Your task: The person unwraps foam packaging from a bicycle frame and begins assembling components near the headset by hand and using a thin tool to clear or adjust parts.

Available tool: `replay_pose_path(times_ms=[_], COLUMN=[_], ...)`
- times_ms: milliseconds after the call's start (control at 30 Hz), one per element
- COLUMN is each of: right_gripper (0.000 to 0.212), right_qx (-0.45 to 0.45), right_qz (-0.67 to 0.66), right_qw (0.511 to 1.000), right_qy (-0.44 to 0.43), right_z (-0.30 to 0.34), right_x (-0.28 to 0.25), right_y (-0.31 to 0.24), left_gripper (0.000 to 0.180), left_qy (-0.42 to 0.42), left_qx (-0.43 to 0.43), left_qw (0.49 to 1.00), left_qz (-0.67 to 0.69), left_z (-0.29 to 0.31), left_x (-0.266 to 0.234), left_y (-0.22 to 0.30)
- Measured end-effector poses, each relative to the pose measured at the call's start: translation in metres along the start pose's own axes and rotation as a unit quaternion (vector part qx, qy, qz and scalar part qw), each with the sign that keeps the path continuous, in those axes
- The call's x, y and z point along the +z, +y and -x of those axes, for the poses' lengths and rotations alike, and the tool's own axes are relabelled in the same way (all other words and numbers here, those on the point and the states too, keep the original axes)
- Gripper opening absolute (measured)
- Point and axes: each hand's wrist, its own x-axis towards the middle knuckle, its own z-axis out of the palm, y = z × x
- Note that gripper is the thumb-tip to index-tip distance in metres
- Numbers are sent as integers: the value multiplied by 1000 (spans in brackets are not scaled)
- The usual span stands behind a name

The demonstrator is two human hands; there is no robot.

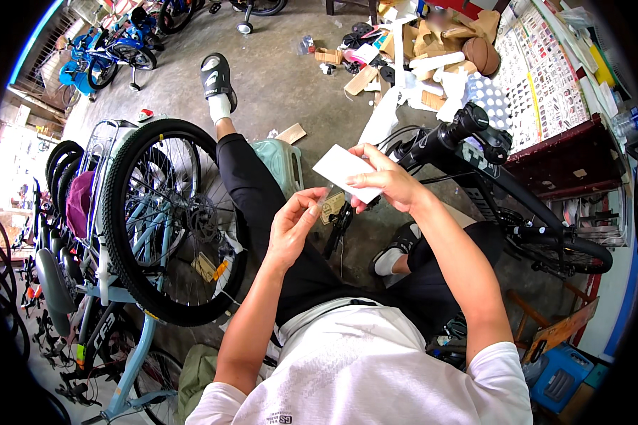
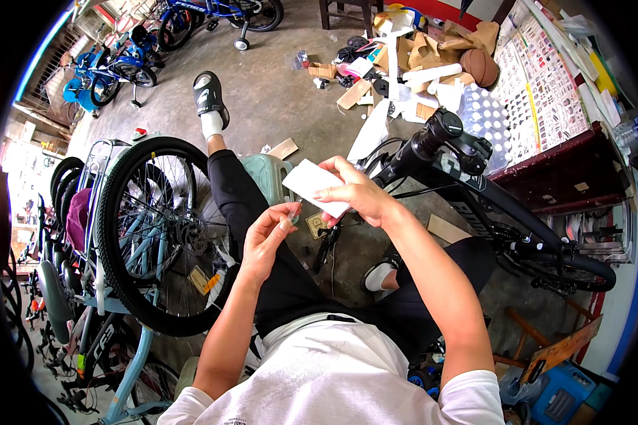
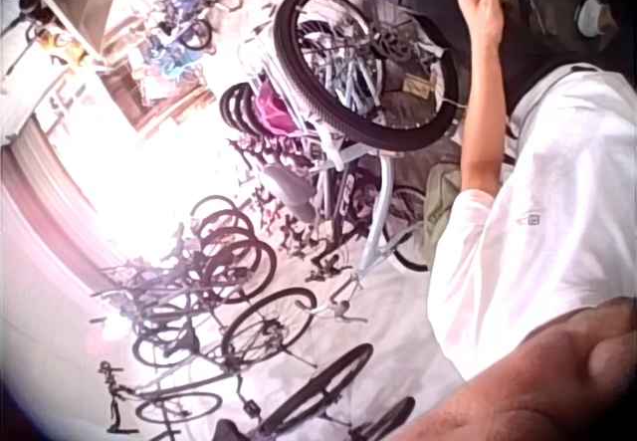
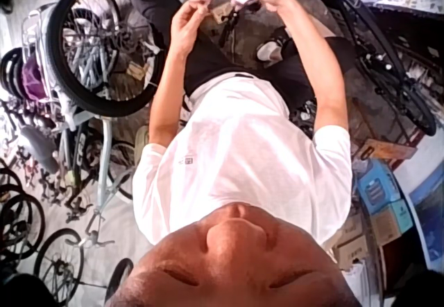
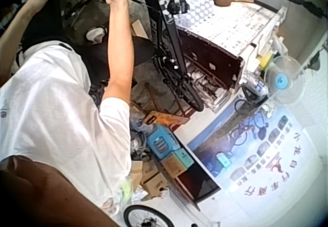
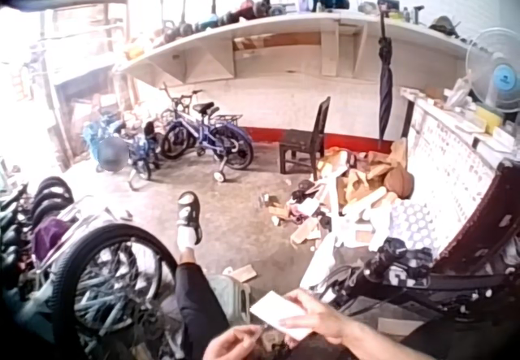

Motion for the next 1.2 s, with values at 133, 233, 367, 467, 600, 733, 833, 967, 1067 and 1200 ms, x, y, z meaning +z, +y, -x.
replay_pose_path(times_ms=[133, 233, 367, 467, 600, 733, 833, 967, 1067, 1200], right_gripper=[55, 51, 48, 42, 42, 40, 47, 59, 60, 52], right_qx=[18, 31, 73, 75, 111, 33, -103, -153, -154, -96], right_qz=[-75, -92, -105, -173, -132, 22, 216, 367, 282, 92], right_qw=[996, 992, 985, 973, 984, 998, 965, 904, 936, 988], right_qy=[-51, -78, -113, -131, -45, 52, 109, 160, 141, 84], right_z=[2, 3, 1, 6, 4, 3, -1, 5, 0, 1], right_x=[4, 4, -1, -8, -10, 5, 0, 21, 12, 5], right_y=[3, 8, 24, 28, 33, 23, 39, 23, 29, 28], left_gripper=[8, 10, 25, 20, 9, 7, 8, 10, 11, 14], left_qy=[4, -6, 29, 18, 12, 55, 82, 111, 101, 88], left_qx=[14, 14, 71, 68, 60, 29, 22, 16, 18, 13], left_qw=[1000, 998, 979, 988, 998, 998, 996, 994, 994, 996], left_qz=[-5, -56, -189, -140, 28, 15, 13, 16, 28, 20], left_z=[-6, -11, -28, -34, -35, -39, -47, -48, -49, -46], left_x=[-7, -11, -4, 6, 13, 10, 21, 24, 31, 30], left_y=[-17, -27, -28, -25, -15, -17, -13, -4, 2, 1])
